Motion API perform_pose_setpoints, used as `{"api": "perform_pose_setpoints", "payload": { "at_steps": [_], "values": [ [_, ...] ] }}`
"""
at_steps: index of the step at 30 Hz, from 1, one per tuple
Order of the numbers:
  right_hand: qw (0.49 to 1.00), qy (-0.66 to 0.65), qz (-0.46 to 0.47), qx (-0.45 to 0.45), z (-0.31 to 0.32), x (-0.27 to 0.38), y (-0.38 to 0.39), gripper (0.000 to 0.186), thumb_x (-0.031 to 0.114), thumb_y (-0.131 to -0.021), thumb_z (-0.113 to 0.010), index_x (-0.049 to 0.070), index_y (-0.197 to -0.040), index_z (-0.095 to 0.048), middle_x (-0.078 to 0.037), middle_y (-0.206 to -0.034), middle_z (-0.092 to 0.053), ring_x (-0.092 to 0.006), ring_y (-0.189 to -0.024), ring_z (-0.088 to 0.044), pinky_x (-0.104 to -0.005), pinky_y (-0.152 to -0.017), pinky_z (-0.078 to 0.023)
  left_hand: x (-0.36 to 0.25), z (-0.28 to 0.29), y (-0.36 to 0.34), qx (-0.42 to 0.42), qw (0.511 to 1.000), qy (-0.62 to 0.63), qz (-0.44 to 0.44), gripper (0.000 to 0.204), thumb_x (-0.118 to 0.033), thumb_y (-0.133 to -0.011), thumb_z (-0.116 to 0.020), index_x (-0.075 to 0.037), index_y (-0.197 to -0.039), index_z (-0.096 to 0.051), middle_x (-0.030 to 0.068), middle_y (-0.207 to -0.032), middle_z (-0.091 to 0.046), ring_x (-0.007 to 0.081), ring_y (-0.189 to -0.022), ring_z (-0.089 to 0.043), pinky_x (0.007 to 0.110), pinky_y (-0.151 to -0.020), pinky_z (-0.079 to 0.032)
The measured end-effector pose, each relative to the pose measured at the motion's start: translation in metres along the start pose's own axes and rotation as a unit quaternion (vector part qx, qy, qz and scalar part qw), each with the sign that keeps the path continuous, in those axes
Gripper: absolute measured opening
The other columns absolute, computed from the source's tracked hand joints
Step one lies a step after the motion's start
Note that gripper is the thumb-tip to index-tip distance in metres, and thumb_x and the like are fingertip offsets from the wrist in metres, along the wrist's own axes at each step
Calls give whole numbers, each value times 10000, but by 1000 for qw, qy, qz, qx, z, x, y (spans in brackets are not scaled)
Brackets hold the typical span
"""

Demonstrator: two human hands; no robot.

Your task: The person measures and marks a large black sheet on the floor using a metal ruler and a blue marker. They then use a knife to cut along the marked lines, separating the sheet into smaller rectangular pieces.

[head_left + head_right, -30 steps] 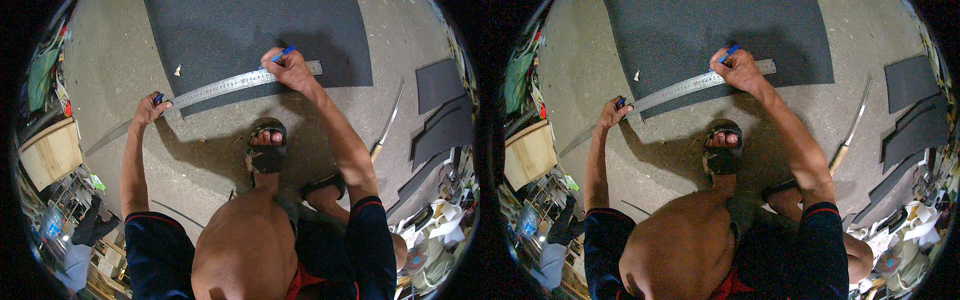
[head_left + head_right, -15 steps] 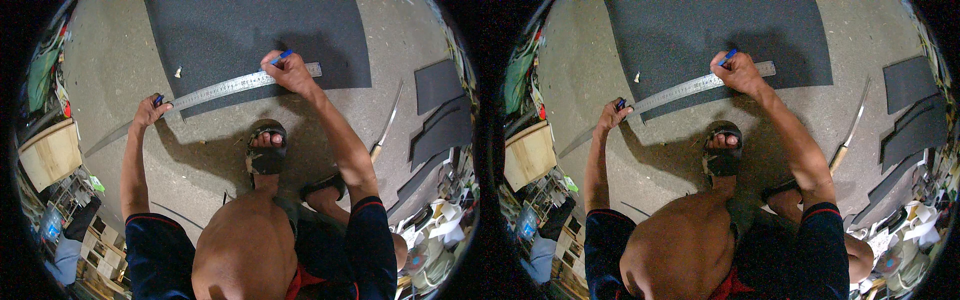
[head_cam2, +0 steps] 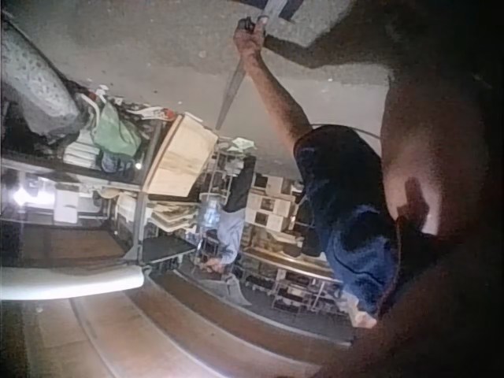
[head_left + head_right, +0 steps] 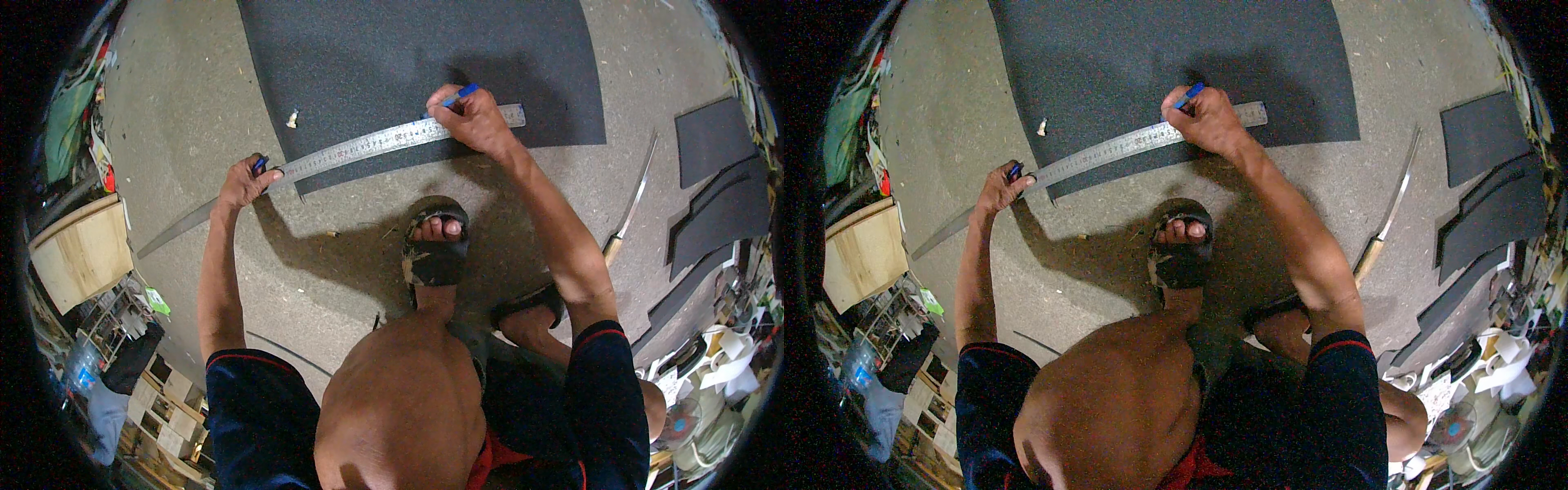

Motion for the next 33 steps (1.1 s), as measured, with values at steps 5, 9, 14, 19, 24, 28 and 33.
{"api": "perform_pose_setpoints", "payload": {
  "at_steps": [5, 9, 14, 19, 24, 28, 33],
  "values": [
    [968, -230, -42, -93, 14, 18, 7, 213, 96, -947, -700, 47, -1155, -694, -18, -835, -675, -83, -670, -600, -262, -602, -498, -6, 0, 6, -3, 999, 42, 16, 650, -623, -765, -824, -49, -789, -520, 7, -669, -465, 155, -653, -436, 372, -573, -403],
    [984, 11, 125, -123, 29, 52, 37, 372, 138, -906, -743, 36, -1252, -652, -115, -898, -708, -198, -729, -671, -330, -661, -547, -46, -8, 33, -48, 999, -1, -4, 544, -491, -812, -827, -5, -932, -613, 18, -696, -536, 138, -663, -475, 347, -596, -418],
    [916, 340, 205, 59, -13, 102, 123, 538, 289, -880, -750, 88, -1351, -581, -177, -1051, -679, -389, -978, -657, -497, -836, -549, -199, -64, 79, 32, 998, -44, -25, 534, -478, -786, -834, -34, -1037, -678, 177, -751, -712, 348, -717, -723, 449, -676, -553],
    [870, 446, 68, 201, -14, 122, 152, 543, 278, -784, -769, 100, -1271, -605, -99, -920, -656, -327, -752, -683, -443, -608, -551, -299, -65, 107, 28, 996, 37, -81, 495, -446, -795, -837, -36, -953, -610, 189, -798, -700, 417, -785, -697, 485, -688, -536],
    [867, 439, 236, 22, 62, 134, 167, 323, 207, -752, -720, 110, -1055, -666, -69, -754, -602, -281, -649, -653, -413, -555, -521, -311, 8, 135, -312, 891, 15, -329, 509, -445, -779, -860, -58, -851, -537, 140, -1021, -667, 376, -1023, -621, 466, -878, -488],
    [906, 381, 184, -13, 128, 174, 181, 465, 117, -592, -803, 71, -1038, -678, -82, -751, -605, -282, -647, -644, -403, -563, -504, -256, 60, 156, -555, 784, 51, -273, 423, -292, -850, -821, -50, -846, -473, 117, -1085, -620, 310, -1037, -580, 425, -884, -464],
    [895, 398, 133, -155, 175, 164, 215, 457, 48, -574, -774, 47, -1018, -667, -142, -842, -668, -332, -732, -684, -396, -657, -539, -241, 35, 101, -501, 840, 181, -107, 345, -236, -883, -786, -55, -910, -495, 118, -1099, -607, 247, -996, -556, 379, -858, -460]
  ]
}}
Point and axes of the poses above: each hand's wrist, its own y-axis away from the middle knuckle, its own z-axis out of the back of the hand, x = y × z, the point moved 4 cm from there along -y, towards the middle knuckle
